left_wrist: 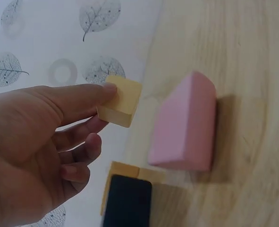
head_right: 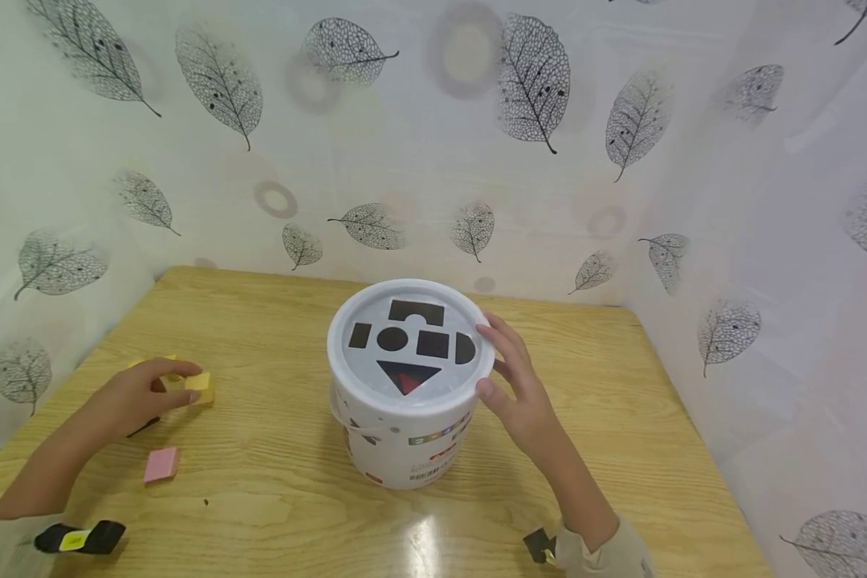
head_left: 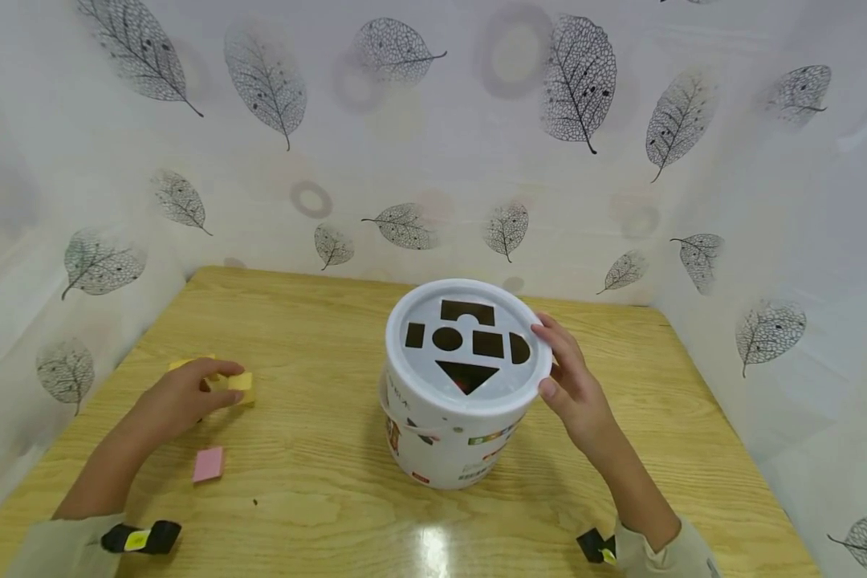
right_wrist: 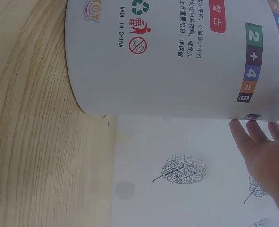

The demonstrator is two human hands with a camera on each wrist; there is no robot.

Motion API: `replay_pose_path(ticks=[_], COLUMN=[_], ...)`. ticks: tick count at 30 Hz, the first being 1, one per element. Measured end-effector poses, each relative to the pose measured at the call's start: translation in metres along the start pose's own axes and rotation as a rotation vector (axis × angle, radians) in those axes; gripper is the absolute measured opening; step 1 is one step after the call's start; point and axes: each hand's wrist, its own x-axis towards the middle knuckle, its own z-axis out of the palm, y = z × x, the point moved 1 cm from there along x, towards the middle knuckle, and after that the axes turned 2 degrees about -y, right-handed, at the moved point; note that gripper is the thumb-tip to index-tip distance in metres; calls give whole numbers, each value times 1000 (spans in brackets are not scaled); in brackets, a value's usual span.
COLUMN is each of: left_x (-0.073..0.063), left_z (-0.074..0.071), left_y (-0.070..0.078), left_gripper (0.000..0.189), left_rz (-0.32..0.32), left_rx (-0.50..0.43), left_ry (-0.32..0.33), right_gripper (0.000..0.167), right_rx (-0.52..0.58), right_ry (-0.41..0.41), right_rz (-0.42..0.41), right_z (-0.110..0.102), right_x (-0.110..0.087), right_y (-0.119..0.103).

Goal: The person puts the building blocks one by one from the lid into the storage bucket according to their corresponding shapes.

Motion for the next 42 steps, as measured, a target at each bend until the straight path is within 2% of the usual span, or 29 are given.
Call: replay_pose_path(ticks=[10,18,24,32,37,42], left_x=[-5,-2,-2,1,5,9], left_z=[-11,-17,-23,-32,-39,-40], left_y=[35,72,100,136,158,178], left_gripper=[57,49,42,36,35,33], left_rz=[71,143,205,292,323,403], left_rx=[-58,-88,-103,-114,-124,-157], left_ry=[88,128,162,173,192,190], right_gripper=[54,54,55,54,52,53], right_rx=[-7,-5,-22,-23,-13,-23], right_ry=[-3,-1,-12,-11,1,-7], right_rz=[2,12,58,60,45,61], right_z=[1,0,-1,-1,-1,-2], right_x=[0,-1,-2,-2,-2,-1], right_y=[1,2,3,1,-1,-1])
